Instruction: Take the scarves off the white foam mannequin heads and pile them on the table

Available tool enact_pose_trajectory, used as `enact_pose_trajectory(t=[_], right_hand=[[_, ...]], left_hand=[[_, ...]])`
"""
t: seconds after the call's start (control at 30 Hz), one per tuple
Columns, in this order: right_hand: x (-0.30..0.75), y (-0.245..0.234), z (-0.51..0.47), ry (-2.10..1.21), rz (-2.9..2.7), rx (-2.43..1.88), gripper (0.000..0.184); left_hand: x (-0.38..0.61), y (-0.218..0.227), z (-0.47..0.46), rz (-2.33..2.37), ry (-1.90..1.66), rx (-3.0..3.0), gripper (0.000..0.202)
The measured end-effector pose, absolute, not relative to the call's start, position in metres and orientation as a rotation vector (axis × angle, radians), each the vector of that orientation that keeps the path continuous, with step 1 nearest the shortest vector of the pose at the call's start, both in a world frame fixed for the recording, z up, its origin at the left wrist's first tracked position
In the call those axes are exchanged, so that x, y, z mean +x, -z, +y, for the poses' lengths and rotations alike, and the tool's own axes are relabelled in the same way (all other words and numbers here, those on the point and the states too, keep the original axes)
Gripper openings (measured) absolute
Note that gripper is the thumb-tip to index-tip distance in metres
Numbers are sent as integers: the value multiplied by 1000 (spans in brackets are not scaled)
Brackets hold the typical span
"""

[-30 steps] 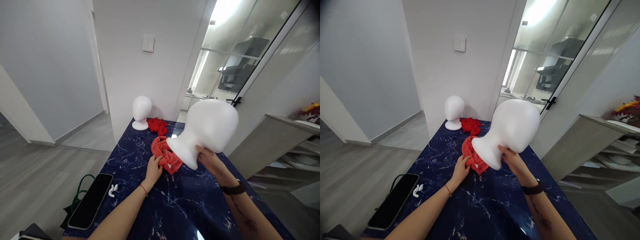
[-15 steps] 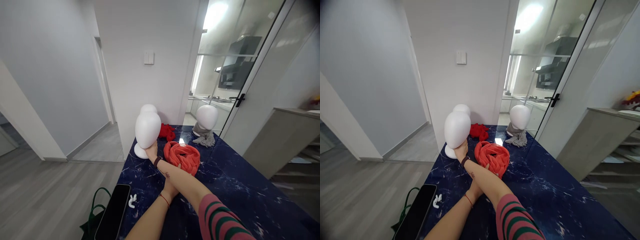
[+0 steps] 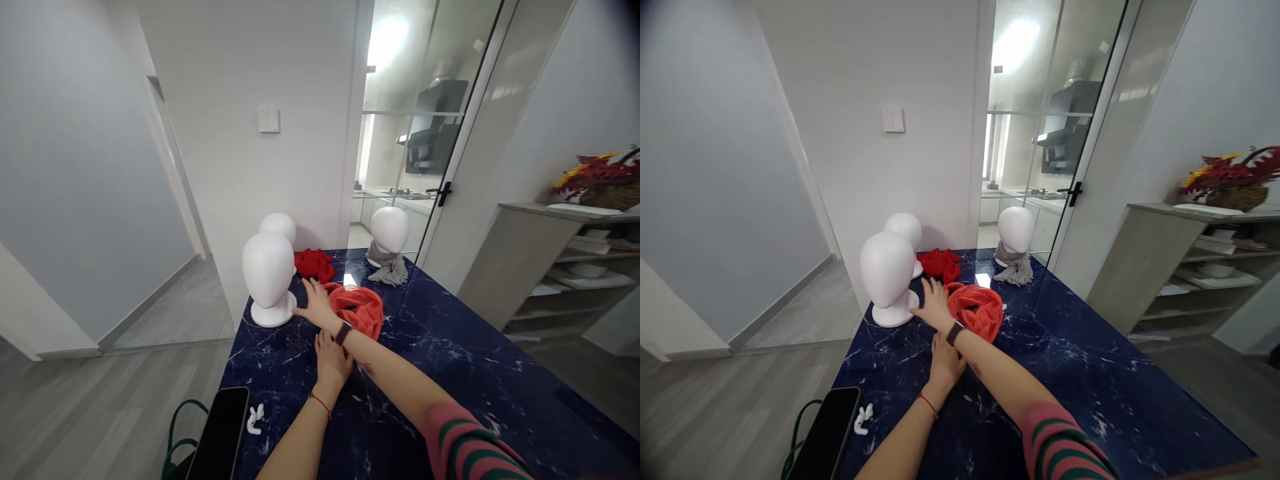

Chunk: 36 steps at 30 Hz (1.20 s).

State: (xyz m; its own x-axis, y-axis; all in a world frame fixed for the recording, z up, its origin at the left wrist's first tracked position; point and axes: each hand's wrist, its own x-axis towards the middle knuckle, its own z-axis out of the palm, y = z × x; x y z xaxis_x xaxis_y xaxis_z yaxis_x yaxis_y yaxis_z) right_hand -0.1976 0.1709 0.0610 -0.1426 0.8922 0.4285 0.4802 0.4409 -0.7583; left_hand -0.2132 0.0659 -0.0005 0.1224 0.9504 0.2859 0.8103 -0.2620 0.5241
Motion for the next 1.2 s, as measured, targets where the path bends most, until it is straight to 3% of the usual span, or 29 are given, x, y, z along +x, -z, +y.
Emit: enact_pose_trajectory(t=[0.1, 0.2, 0.33, 0.43, 0.57, 0.67, 0.77, 0.93, 1.1, 1.2], right_hand=[[-114, -66, 168, -386, -1709, -1448, 76], [-58, -49, 157, -511, -1810, -1527, 66], [-50, -24, 119, -780, -2071, -1076, 34], [-55, -31, 91, -1005, -2075, -877, 36], [-32, -57, 82, -1104, -1873, -806, 39], [-2, -57, 91, -1024, -1719, -906, 38], [23, -38, 105, -981, -1623, -1034, 33], [61, -13, 151, -723, -1530, -1212, 31], [97, -22, 243, -168, -1552, -1576, 40], [104, -27, 299, -35, -1572, -1859, 50]], left_hand=[[-216, -8, 64, 1854, -977, 2112, 30], [-217, -11, 64, 1809, -1062, 2107, 24], [-218, -11, 63, 1725, -1031, 2017, 61], [-220, -16, 61, 1631, -934, 2089, 71], [-219, -35, 68, 1706, -961, 2119, 48], [-218, -57, 89, 1980, -1122, 2107, 44], [-217, -68, 122, 2258, -1038, 2095, 51], [-209, -30, 157, 2334, -701, 1896, 78], [-202, 2, 157, 2192, -715, 2163, 60], [-205, 2, 157, 2232, -703, 2155, 47]])
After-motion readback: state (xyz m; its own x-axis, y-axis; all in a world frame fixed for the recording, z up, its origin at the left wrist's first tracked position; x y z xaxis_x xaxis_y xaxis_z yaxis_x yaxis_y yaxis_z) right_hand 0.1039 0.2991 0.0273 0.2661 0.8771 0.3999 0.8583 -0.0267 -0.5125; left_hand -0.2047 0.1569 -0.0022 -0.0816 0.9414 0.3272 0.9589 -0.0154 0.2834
